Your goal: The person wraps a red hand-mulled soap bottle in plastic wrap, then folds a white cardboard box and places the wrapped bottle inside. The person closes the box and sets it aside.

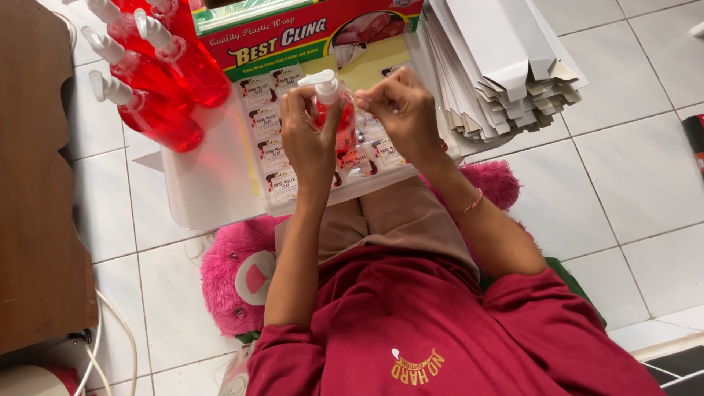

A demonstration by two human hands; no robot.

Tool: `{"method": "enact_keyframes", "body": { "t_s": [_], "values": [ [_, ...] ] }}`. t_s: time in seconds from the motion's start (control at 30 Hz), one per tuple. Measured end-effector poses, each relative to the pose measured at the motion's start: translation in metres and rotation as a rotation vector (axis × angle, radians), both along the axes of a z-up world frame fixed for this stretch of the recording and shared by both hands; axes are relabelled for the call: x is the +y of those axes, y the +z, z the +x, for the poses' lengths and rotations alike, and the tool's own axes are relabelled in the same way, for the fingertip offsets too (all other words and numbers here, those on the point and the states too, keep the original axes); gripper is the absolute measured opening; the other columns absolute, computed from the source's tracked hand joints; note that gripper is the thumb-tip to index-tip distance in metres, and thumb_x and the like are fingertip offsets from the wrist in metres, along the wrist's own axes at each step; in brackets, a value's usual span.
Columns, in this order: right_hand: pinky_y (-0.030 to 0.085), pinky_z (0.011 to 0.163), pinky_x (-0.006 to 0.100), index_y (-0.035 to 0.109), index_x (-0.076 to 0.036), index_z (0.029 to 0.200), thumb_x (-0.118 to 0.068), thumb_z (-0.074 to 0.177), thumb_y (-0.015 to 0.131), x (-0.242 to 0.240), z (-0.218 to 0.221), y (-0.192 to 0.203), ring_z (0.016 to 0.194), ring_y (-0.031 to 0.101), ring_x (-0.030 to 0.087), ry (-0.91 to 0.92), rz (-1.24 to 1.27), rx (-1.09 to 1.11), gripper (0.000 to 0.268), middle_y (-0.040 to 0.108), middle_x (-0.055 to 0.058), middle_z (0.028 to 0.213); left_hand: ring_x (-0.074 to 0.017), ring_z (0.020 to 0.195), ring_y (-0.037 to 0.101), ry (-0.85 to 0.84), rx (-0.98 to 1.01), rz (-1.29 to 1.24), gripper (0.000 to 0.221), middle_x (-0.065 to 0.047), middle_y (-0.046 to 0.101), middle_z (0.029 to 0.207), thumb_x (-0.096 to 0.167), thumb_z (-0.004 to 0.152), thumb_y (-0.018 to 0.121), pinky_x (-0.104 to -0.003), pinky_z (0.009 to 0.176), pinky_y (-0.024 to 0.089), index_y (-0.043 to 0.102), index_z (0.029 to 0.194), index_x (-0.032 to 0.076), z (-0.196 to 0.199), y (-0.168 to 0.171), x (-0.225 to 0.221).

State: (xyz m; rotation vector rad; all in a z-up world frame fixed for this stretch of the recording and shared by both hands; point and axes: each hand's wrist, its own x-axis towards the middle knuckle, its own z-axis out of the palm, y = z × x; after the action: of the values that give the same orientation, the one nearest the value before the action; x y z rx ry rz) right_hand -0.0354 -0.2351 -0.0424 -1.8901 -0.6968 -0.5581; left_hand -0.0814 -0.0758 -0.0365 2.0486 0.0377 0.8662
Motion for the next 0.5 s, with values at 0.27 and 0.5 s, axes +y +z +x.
{"method": "enact_keyframes", "body": {
  "t_s": [0.27, 0.5],
  "values": [
    [0.054, 0.062, 0.026, 0.074, -0.001, 0.091, -0.002, 0.097, 0.074, 0.026, -0.044, -0.022, 0.067, 0.056, 0.014, -0.089, 0.066, -0.036, 0.006, 0.051, 0.006, 0.083, -0.0168, 0.075, 0.052, -0.040, 0.021, -0.044, 0.033, 0.000, 0.045, 0.086, 0.039, 0.098, 0.073, -0.036, 0.070, 0.048, 0.058, 0.109, 0.012, -0.002, -0.003, -0.003],
    [0.059, 0.078, 0.035, 0.074, -0.007, 0.105, 0.000, 0.095, 0.071, 0.046, -0.069, -0.016, 0.086, 0.069, 0.022, -0.129, 0.124, -0.001, 0.012, 0.057, 0.005, 0.091, -0.0266, 0.086, 0.056, -0.197, 0.107, -0.048, 0.040, -0.005, 0.043, 0.098, 0.042, 0.105, 0.063, -0.048, 0.078, 0.050, 0.050, 0.129, 0.013, -0.006, -0.017, 0.013]
  ]
}}
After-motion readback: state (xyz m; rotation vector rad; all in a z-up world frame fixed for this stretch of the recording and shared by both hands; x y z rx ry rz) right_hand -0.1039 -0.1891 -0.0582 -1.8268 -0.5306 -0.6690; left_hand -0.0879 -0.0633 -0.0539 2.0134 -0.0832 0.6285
